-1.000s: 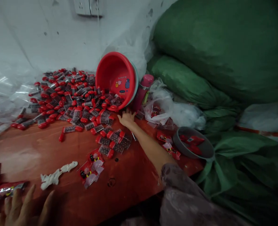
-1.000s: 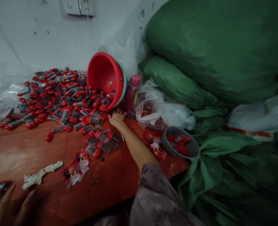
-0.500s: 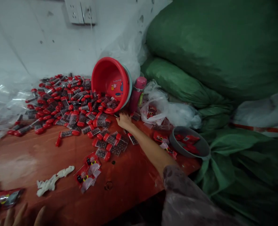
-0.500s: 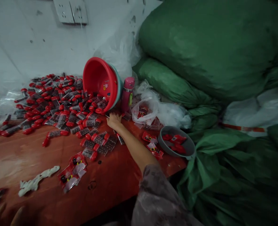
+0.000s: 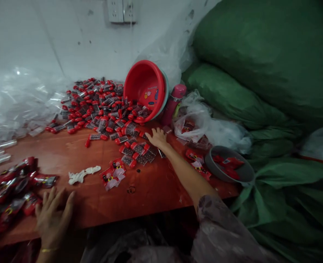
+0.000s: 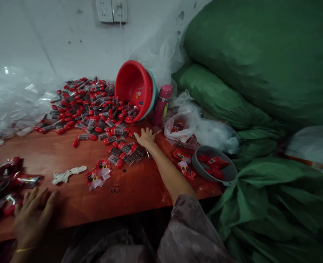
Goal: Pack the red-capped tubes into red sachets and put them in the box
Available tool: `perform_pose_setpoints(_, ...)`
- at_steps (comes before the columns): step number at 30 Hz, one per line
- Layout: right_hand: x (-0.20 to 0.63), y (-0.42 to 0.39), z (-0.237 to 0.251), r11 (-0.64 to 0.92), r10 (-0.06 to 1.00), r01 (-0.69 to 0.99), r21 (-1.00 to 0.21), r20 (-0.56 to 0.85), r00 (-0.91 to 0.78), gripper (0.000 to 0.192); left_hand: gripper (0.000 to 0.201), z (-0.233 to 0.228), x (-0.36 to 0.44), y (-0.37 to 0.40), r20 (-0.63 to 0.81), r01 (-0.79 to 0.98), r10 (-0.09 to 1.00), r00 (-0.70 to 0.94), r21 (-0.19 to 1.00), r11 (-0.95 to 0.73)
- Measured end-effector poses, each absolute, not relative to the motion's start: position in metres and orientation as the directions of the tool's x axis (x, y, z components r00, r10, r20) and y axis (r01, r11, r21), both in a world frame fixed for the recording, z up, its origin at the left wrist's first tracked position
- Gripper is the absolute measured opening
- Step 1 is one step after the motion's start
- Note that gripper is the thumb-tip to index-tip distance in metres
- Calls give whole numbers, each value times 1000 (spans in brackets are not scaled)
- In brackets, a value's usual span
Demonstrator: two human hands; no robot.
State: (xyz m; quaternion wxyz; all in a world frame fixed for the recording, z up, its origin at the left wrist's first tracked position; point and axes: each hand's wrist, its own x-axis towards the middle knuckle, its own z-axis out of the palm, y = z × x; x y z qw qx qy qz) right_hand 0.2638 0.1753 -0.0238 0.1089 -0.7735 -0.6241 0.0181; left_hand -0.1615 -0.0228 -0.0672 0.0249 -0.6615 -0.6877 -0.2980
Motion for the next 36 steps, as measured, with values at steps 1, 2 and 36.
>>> perform_pose_setpoints(1,257,169,-26,-158,975,970,-186,127,183,60,43,-63,-156,-22,472,926,866,-166,376,-28)
perform_pose_setpoints(2,250,162,-28,-118,978,976,-182,147,146,59,42,-60,-151,-21,499,929,847,-183,369,-17)
perform_pose_setpoints(36,117,229,-24,443,896,883,-152,56,-440,52,37,-56,-139,-20,473,967,852,-224,217,134)
